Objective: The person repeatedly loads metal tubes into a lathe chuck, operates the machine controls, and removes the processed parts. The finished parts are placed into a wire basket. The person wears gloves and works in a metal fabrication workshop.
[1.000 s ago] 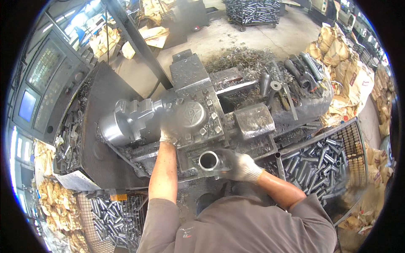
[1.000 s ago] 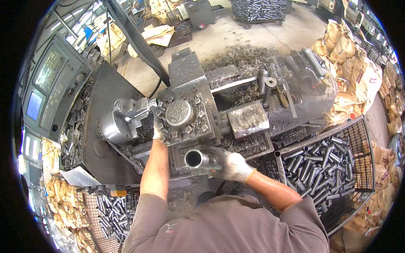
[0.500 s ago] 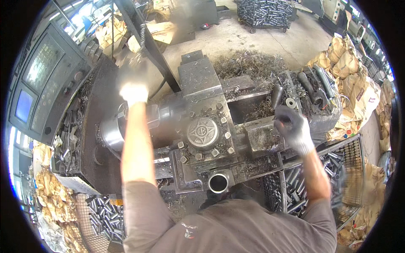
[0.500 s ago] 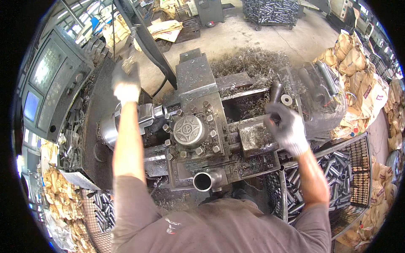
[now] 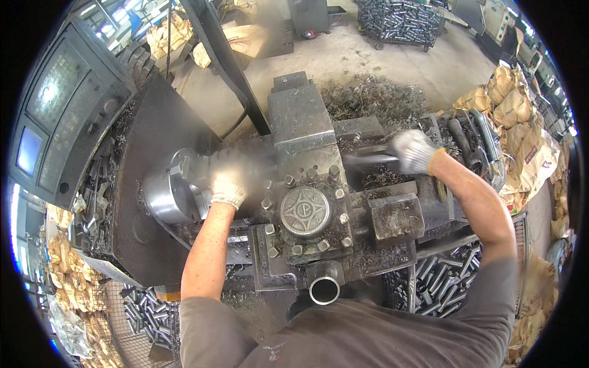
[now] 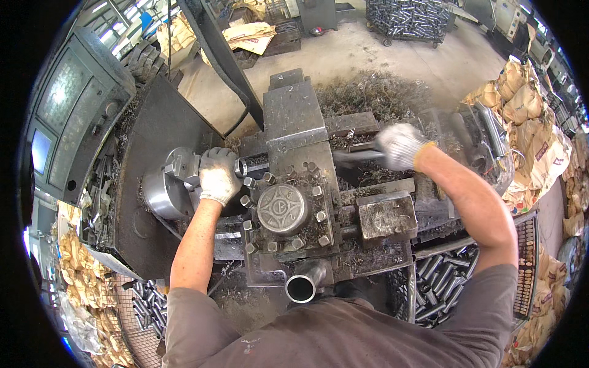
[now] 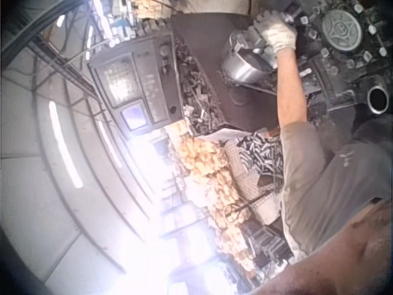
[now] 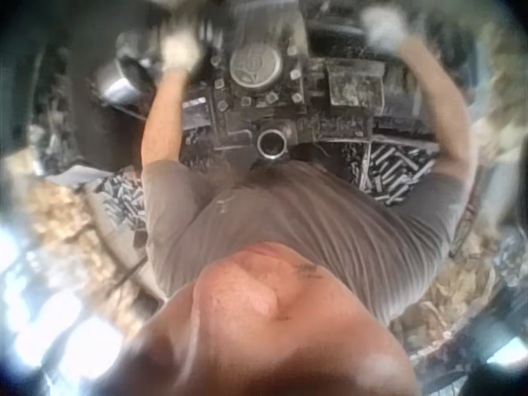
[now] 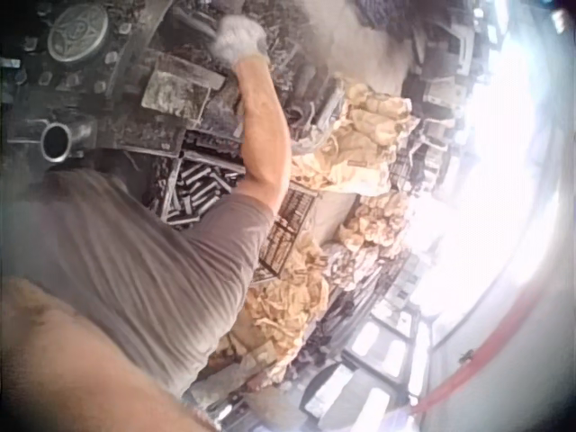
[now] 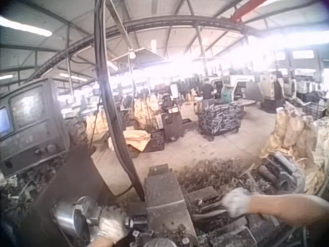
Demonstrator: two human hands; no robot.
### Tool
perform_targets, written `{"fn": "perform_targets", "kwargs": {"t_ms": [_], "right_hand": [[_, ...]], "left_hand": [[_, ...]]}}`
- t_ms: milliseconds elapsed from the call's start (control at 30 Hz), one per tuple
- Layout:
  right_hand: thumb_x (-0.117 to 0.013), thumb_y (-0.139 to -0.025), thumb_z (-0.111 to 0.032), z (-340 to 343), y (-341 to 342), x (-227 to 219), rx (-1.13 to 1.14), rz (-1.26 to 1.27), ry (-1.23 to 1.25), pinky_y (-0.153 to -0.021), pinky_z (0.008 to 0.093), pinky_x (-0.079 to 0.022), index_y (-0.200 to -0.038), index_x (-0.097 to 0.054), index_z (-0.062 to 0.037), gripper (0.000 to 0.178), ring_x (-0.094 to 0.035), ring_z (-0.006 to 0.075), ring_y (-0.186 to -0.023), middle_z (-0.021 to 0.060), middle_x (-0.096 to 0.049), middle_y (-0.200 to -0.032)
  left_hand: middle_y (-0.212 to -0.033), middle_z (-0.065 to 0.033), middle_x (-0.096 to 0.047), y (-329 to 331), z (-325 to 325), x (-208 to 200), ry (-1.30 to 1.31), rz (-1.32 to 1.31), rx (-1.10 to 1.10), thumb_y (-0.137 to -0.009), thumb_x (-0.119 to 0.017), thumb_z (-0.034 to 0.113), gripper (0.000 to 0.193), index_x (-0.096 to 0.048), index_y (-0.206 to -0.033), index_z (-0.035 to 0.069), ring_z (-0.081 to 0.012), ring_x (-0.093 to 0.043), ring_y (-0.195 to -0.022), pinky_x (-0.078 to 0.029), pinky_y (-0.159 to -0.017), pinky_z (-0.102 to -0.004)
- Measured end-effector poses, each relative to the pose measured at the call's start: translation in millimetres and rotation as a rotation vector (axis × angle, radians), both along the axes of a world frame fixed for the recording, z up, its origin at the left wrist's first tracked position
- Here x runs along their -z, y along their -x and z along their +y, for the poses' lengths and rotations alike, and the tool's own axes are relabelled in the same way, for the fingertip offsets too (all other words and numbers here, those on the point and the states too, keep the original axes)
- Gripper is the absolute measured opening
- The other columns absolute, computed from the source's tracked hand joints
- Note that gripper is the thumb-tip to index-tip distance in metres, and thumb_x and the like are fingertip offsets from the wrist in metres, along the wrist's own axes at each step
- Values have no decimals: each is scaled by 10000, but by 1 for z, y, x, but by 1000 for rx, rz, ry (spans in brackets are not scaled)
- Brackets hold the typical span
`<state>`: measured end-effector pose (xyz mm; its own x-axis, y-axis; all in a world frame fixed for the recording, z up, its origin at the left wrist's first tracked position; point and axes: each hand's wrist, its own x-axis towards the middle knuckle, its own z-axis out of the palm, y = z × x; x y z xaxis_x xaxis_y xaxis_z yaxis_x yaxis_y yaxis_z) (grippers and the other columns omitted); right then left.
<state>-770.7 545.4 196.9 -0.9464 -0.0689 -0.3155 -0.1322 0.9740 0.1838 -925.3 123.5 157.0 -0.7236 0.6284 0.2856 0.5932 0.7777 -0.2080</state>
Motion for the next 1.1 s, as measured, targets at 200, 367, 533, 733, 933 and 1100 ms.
{"fn": "perform_targets", "kwargs": {"t_ms": [200, 367, 533, 733, 933, 1100], "right_hand": [[-739, -888, -497, -130, 101, 20, -71, 56, 396, -701, 455, -627, -927, -833, -103, 407, -764, 336, -752, 174, -782, -856], [-756, -864, -450, -146, 119, 63, -238, 130, 477, -747, 502, -592, -979, -804, -128, 345, -756, 383, -808, 173, -765, -829], [-775, -772, -275, -151, 114, 59, -239, 145, 539, -727, 498, -608, -830, -808, -42, 242, -767, 402, -806, 208, -770, -833], [-748, -812, -359, -147, 126, 57, -276, 171, 512, -744, 500, -607, -827, -807, -57, 308, -763, 404, -812, 222, -760, -826], [-745, -853, -387, -144, 125, 67, -282, 177, 555, -733, 497, -606, -894, -820, -97, 302, -761, 394, -821, 206, -761, -831], [-738, -836, -268, -154, 128, 63, -248, 59, 470, -777, 466, -626, -952, -831, -116, 212, -774, 362, -830, 187, -778, -867]], "left_hand": [[-1072, -105, -720, 5, -2, 7, -10, -26, -53, -610, -856, 228, 397, -739, -958, 80, -348, -654, -1099, -507, -1009, -479], [-1074, -90, -721, 4, 4, -1, 12, -24, -60, -625, -841, 239, 405, -746, -990, 91, -335, -654, -1105, -500, -1033, -469], [-1092, -89, -730, 4, 0, 6, -5, -17, -49, -629, -848, 254, 444, -761, -1033, 91, -327, -654, -1121, -484, -1070, -466], [-1086, -90, -735, 7, 1, 7, 21, 0, -30, -631, -852, 244, 442, -765, -1034, 85, -333, -659, -1109, -487, -1071, -471], [-1058, -103, -734, 10, -1, 12, -24, 48, 55, -637, -824, 196, 364, -750, -971, 75, -331, -675, -1087, -503, -1046, -477], [-1048, -111, -722, 8, -10, 14, -40, 69, 66, -597, -816, 188, 415, -729, -985, 70, -345, -677, -1081, -515, -1017, -466]]}}
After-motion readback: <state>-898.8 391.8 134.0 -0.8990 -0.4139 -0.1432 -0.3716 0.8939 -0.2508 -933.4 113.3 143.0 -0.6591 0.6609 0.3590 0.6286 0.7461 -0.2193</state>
